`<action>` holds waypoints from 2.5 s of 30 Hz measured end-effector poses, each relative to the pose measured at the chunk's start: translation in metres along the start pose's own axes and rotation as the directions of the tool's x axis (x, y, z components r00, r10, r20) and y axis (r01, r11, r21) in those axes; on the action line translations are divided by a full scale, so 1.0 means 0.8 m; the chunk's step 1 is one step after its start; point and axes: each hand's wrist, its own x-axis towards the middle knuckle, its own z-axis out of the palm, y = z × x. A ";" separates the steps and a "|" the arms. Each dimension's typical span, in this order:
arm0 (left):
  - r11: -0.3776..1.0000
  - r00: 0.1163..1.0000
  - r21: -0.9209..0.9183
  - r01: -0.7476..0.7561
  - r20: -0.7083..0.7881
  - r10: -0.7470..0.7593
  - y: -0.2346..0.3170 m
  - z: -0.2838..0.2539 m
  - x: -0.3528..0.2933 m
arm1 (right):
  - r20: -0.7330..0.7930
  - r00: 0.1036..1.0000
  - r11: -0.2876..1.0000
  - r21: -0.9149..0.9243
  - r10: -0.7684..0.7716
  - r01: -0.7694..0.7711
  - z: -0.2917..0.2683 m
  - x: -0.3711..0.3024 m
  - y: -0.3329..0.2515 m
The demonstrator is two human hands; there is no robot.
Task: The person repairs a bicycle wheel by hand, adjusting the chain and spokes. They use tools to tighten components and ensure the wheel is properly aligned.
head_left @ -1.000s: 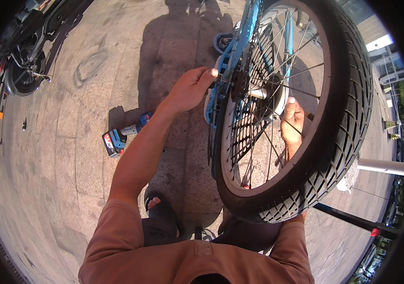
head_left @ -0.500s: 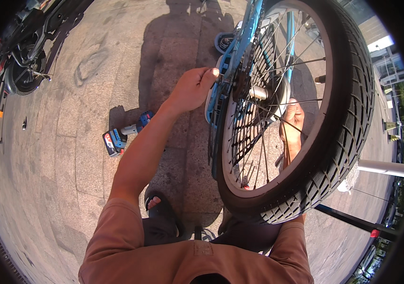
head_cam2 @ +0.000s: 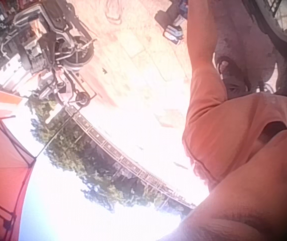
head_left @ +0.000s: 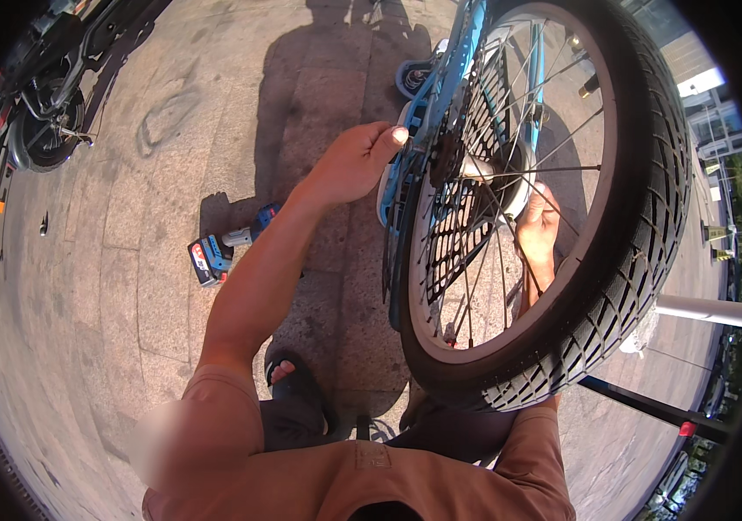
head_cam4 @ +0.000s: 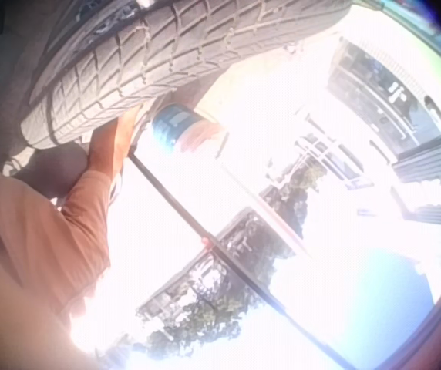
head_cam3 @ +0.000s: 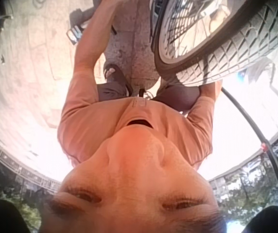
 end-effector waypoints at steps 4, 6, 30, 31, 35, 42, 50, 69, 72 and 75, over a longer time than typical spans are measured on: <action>0.997 0.998 0.077 -0.023 0.055 0.019 0.001 -0.004 0.004 | -0.001 1.000 1.000 0.001 -0.005 0.005 0.000 -0.004 -0.001; 0.990 0.996 0.132 -0.056 0.080 0.045 0.002 -0.007 0.008 | -0.001 1.000 1.000 0.000 -0.008 0.008 -0.001 -0.006 -0.001; 0.969 0.952 -0.094 0.230 0.227 -0.204 0.004 -0.025 0.020 | -0.010 1.000 1.000 0.005 -0.014 0.014 -0.006 -0.011 0.001; 0.970 0.963 -0.132 0.206 0.206 -0.176 0.005 -0.025 0.019 | -0.010 1.000 1.000 0.004 -0.015 0.015 -0.005 -0.012 0.001; 0.953 0.981 -0.247 0.176 0.118 -0.151 0.013 -0.020 0.008 | -0.016 1.000 1.000 0.010 -0.016 0.017 -0.005 -0.011 0.001; 0.912 0.966 -0.323 0.252 0.130 -0.222 0.018 -0.024 0.003 | -0.020 1.000 1.000 0.007 -0.011 0.011 -0.002 -0.010 0.001; 0.901 0.994 -0.424 0.092 -0.006 -0.105 0.007 -0.013 -0.004 | -0.027 1.000 1.000 0.001 -0.008 0.008 -0.003 -0.012 -0.001; 0.897 0.964 -0.356 0.263 0.075 -0.253 0.015 -0.019 0.005 | -0.031 0.999 1.000 -0.004 -0.014 0.014 0.005 -0.011 0.000; 0.900 0.960 -0.333 0.279 0.094 -0.263 0.017 -0.024 0.009 | -0.032 0.999 1.000 -0.008 -0.016 0.015 0.004 -0.013 -0.001; 0.900 0.951 -0.305 0.310 0.108 -0.291 0.016 -0.026 0.010 | -0.033 0.999 1.000 0.001 -0.016 0.016 0.005 -0.014 -0.002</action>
